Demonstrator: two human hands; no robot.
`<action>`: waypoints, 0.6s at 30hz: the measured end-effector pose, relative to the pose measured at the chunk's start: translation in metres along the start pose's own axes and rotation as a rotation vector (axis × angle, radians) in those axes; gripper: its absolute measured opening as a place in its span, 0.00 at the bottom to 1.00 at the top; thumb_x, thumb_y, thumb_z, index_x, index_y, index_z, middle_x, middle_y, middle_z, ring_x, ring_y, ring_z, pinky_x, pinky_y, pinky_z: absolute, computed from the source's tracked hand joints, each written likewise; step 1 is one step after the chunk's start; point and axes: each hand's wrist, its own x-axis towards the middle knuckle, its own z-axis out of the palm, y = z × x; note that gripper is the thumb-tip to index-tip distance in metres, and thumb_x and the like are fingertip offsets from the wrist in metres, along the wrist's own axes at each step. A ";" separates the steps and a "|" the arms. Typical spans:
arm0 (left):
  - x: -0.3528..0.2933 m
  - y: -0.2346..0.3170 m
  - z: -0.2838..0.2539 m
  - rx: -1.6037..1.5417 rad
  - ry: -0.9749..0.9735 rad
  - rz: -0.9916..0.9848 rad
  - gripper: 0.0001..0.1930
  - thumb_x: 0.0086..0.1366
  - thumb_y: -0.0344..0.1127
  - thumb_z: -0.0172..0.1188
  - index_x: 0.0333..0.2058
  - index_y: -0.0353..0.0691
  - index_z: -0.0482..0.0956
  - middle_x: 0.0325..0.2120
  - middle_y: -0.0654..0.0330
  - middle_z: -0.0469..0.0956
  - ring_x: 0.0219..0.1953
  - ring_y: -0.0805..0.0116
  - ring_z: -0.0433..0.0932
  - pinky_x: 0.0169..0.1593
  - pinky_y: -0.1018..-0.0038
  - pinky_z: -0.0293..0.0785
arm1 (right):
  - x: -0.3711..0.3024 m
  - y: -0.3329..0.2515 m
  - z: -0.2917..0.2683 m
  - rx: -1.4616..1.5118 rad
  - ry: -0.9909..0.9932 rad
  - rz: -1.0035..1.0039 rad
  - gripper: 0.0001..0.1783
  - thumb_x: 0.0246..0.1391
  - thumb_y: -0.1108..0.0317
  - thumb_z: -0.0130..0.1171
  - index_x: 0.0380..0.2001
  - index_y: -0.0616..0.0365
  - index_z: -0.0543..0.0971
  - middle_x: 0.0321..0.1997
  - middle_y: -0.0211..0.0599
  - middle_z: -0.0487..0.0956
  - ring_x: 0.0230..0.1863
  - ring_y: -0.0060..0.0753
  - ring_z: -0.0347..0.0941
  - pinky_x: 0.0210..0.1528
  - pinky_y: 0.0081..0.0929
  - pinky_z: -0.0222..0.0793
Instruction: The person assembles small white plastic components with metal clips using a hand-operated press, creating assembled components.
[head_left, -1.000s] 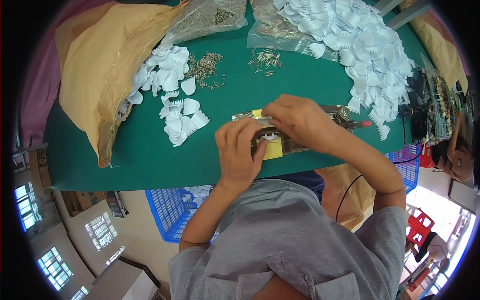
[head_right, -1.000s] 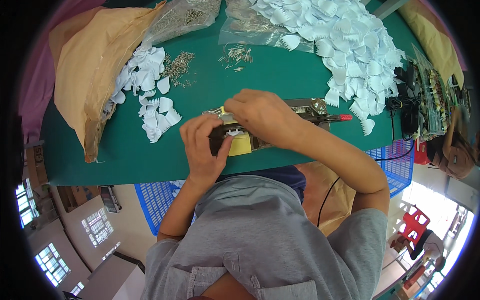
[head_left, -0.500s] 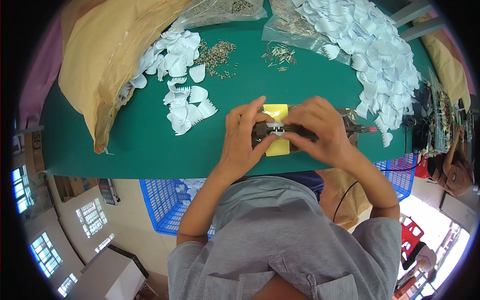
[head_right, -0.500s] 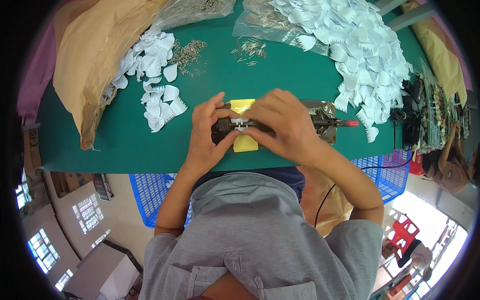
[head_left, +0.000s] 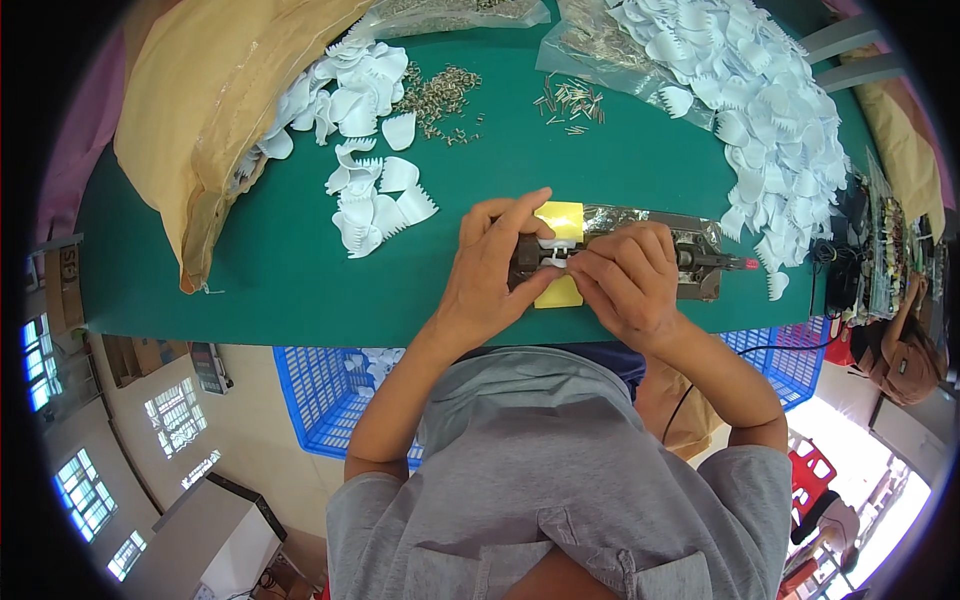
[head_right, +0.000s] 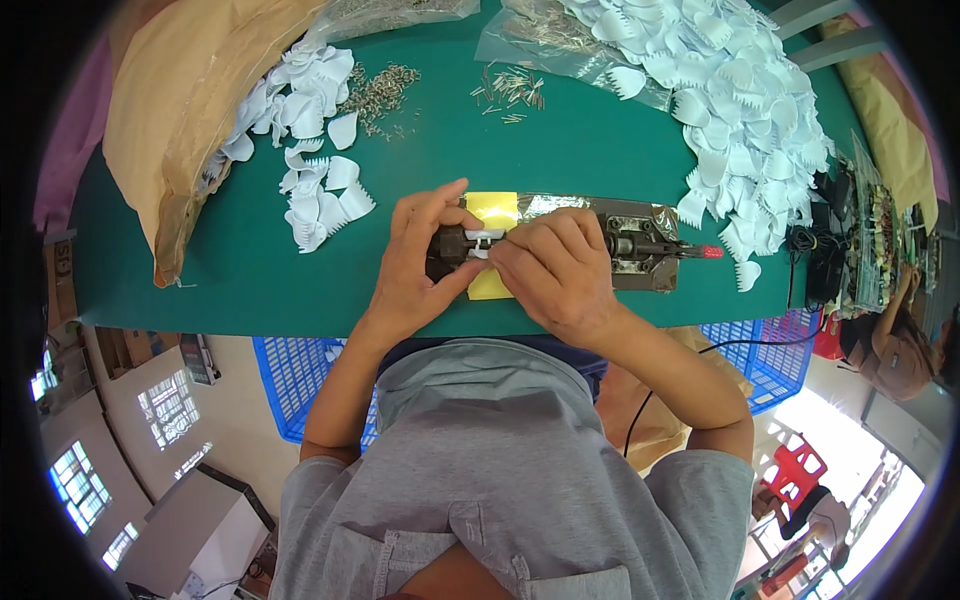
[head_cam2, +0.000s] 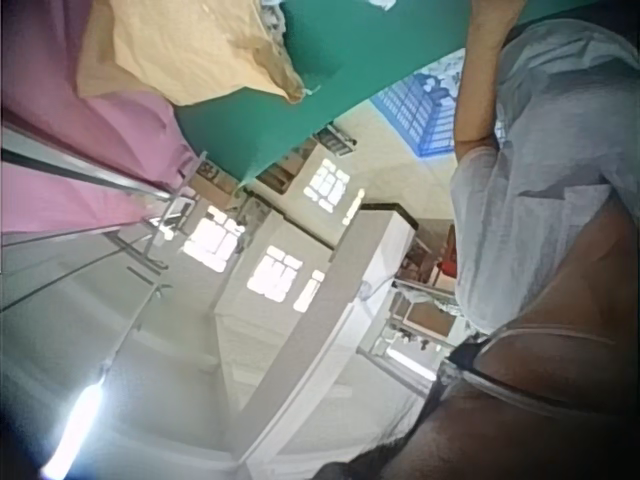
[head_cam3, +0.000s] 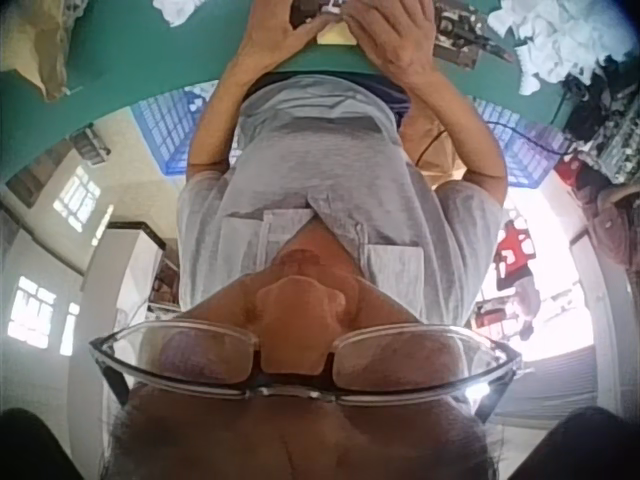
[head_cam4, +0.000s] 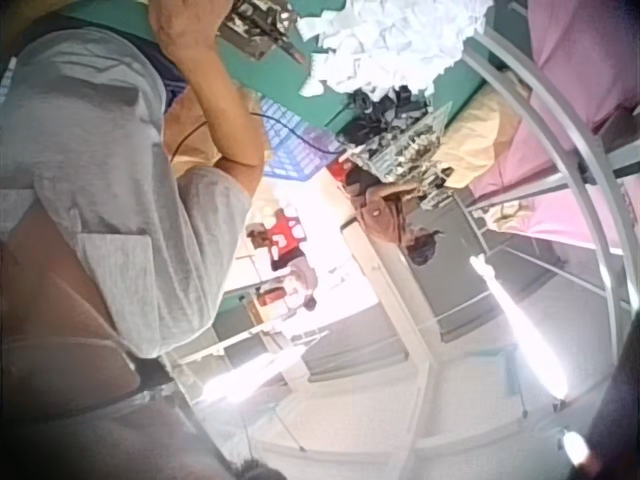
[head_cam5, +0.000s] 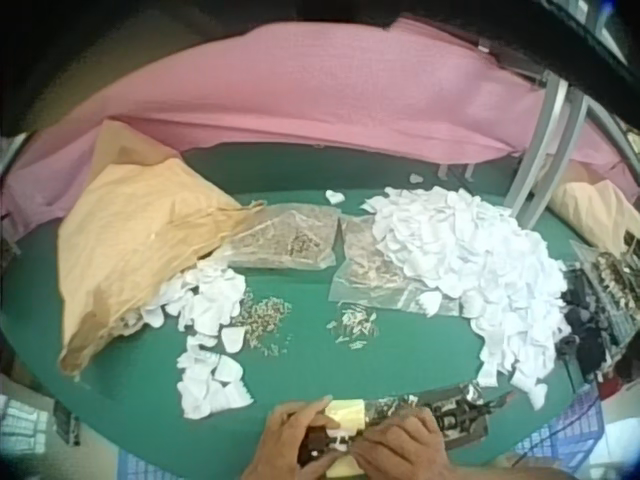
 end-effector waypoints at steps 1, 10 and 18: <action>0.000 0.000 0.000 0.012 -0.002 0.012 0.45 0.54 0.27 0.77 0.71 0.44 0.66 0.47 0.61 0.83 0.59 0.56 0.70 0.63 0.60 0.66 | -0.001 0.000 -0.001 0.000 -0.001 0.001 0.16 0.44 0.72 0.73 0.38 0.55 0.83 0.41 0.31 0.79 0.41 0.36 0.75 0.46 0.39 0.68; 0.001 -0.001 0.001 0.044 0.004 0.024 0.45 0.52 0.24 0.76 0.69 0.43 0.68 0.47 0.60 0.84 0.57 0.57 0.72 0.62 0.62 0.71 | 0.000 0.001 0.003 -0.037 0.027 0.009 0.15 0.47 0.71 0.75 0.39 0.55 0.84 0.41 0.29 0.80 0.41 0.36 0.76 0.45 0.38 0.69; 0.001 -0.006 0.002 0.036 0.000 0.014 0.44 0.53 0.27 0.77 0.69 0.46 0.69 0.47 0.63 0.82 0.57 0.57 0.70 0.62 0.60 0.67 | 0.005 -0.002 0.004 -0.039 0.006 0.057 0.14 0.44 0.70 0.75 0.36 0.53 0.83 0.39 0.29 0.80 0.40 0.35 0.76 0.44 0.37 0.69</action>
